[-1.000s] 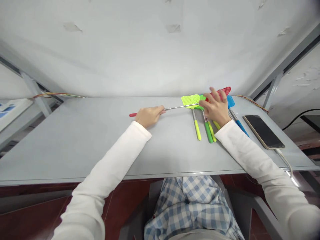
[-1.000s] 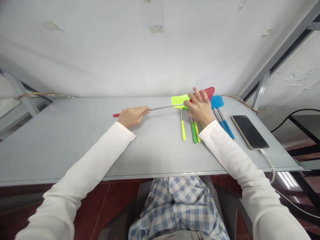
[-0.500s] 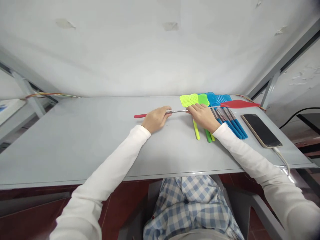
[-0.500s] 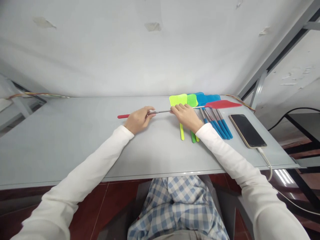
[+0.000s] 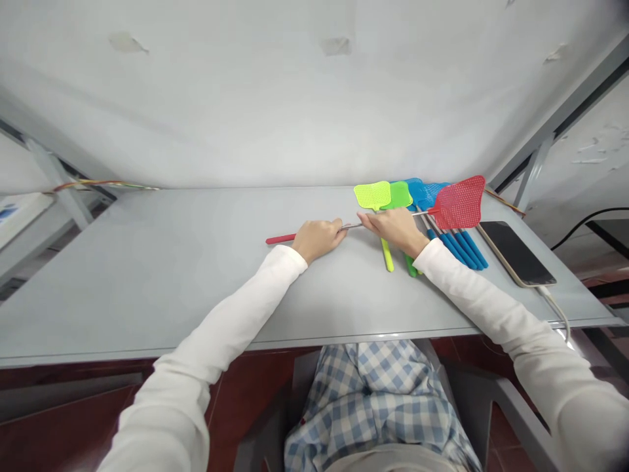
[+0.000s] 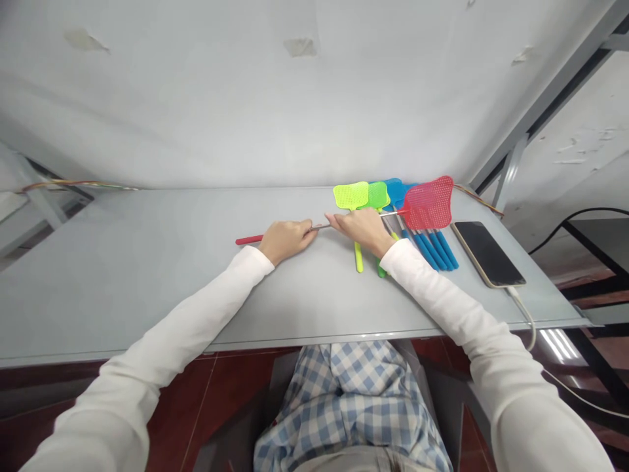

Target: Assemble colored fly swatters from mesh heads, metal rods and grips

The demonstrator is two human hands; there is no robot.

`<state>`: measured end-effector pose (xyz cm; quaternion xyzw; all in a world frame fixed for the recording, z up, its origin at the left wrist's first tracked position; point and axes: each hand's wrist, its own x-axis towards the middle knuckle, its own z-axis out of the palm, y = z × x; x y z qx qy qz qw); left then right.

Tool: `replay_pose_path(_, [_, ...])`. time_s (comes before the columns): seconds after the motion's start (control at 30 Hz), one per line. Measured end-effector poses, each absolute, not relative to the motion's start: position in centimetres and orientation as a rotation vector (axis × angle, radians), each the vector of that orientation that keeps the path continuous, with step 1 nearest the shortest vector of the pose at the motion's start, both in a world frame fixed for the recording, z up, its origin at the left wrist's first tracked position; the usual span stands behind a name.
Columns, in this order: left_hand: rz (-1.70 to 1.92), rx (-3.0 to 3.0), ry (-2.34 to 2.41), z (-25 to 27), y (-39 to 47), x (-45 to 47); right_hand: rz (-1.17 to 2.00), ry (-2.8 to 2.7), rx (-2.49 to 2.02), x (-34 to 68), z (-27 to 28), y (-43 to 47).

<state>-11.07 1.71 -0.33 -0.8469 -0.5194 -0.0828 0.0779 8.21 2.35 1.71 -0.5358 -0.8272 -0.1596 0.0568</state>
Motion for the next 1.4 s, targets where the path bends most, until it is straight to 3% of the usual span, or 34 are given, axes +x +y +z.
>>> replay_pose_path(0.3, [-0.290, -2.365, -1.656, 1.2, 4.7, -16.9, -0.558, -2.218, -1.776, 13.7, 2.8, 5.2])
replay_pose_path(0.77, [-0.301, -2.243, -1.758, 0.5, 6.9, -25.2, -0.617, -2.196, -1.830, 16.6, 2.8, 6.4])
replay_pose_path(1.2, [-0.584, -2.274, -1.667, -0.2, 4.4, -15.0, -0.505, -2.307, -1.759, 9.7, 1.4, 3.8])
replay_pose_path(1.4, [-0.559, -2.294, -1.617, -0.9, 5.4, -16.4, -0.537, -2.292, -1.776, 10.1, 1.8, 3.8])
